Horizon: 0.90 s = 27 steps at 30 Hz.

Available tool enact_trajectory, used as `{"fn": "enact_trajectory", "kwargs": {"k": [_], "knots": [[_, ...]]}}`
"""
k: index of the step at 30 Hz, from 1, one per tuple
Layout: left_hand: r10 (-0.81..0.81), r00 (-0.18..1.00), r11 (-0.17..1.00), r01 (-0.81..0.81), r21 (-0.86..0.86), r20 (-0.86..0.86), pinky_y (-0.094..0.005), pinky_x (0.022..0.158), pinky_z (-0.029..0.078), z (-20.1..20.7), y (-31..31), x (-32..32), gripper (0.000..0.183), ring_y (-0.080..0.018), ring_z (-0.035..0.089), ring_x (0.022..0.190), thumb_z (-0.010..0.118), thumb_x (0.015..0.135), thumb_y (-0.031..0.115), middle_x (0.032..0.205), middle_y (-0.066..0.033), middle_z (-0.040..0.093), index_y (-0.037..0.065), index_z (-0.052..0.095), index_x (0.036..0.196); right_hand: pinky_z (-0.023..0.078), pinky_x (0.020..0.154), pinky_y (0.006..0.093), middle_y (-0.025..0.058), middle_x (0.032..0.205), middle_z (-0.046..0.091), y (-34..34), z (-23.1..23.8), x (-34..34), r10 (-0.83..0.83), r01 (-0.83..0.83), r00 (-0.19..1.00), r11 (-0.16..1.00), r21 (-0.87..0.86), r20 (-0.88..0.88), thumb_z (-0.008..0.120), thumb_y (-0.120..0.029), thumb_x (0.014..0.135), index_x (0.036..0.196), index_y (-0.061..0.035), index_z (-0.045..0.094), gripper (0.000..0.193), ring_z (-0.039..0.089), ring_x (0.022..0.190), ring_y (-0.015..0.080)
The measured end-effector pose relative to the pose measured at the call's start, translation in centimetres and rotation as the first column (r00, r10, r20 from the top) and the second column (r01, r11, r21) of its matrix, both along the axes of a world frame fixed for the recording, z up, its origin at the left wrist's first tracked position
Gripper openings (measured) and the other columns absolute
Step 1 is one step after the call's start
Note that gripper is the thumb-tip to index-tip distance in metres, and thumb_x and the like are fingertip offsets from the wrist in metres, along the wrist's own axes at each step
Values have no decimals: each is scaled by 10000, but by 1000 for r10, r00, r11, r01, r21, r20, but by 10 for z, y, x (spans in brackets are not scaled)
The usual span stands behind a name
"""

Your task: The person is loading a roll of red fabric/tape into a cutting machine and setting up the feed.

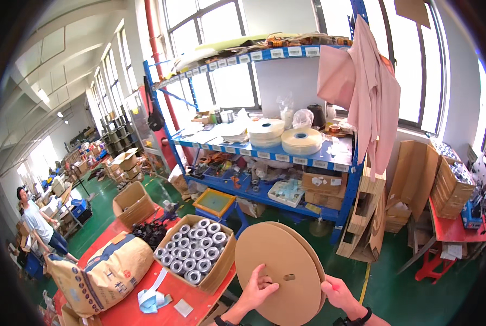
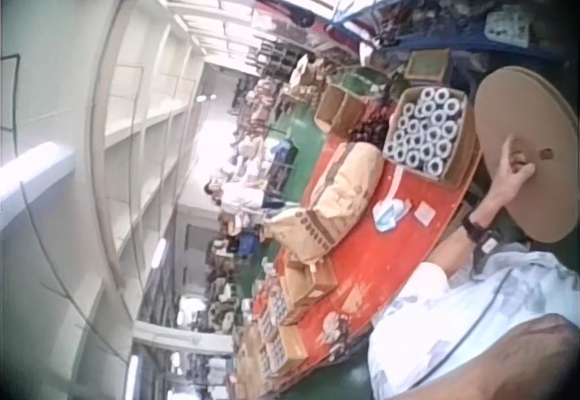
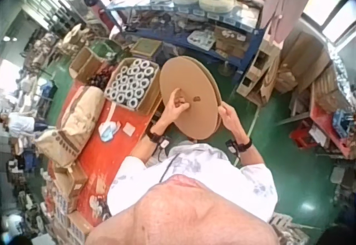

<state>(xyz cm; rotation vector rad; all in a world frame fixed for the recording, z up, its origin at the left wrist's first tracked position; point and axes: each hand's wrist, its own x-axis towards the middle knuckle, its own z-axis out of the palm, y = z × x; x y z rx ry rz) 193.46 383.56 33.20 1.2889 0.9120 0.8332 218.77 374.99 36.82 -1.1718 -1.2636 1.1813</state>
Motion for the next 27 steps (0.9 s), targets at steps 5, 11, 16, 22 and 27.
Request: {"fn": "enact_trajectory", "kwargs": {"k": [5,11,16,22,27], "knots": [[-102,993,994,99,47,53,-293,851,486,7,95,39,830,-174,594,960,697,851,125,1046,-122,572,-3,139,1453,488,690,269,41,835,638,80,3,27,-135,132,976,991,26,171,489,-126,944,1038,15,610,208,572,790,88],[-233,970,965,222,139,69,-321,883,480,3,198,70,804,-213,599,1027,683,870,167,1151,-186,573,-12,160,1454,497,595,271,48,813,636,153,5,50,-144,168,974,978,-126,177,528,-149,954,1108,-5,590,220,602,697,98],[-257,966,965,256,52,16,-320,888,478,12,258,61,665,-206,587,1067,634,911,201,1200,-169,578,-4,276,1432,498,628,288,75,879,635,223,-8,71,-137,158,971,983,-96,197,515,-151,948,1119,-5,586,236,616,726,131],[5,1000,973,-4,231,-1,-283,773,500,26,329,33,177,-172,636,813,550,902,67,912,-110,678,-46,675,847,501,757,372,163,958,606,319,-28,96,-43,-5,872,995,97,488,548,-115,839,1070,-24,612,256,597,879,344],[344,910,638,-408,653,233,-341,804,502,201,368,34,262,-209,614,891,705,675,-5,911,-99,635,-13,636,927,488,727,398,141,897,565,399,-65,147,-32,-186,761,946,265,648,532,-139,858,1025,-26,603,214,583,853,340]]}}
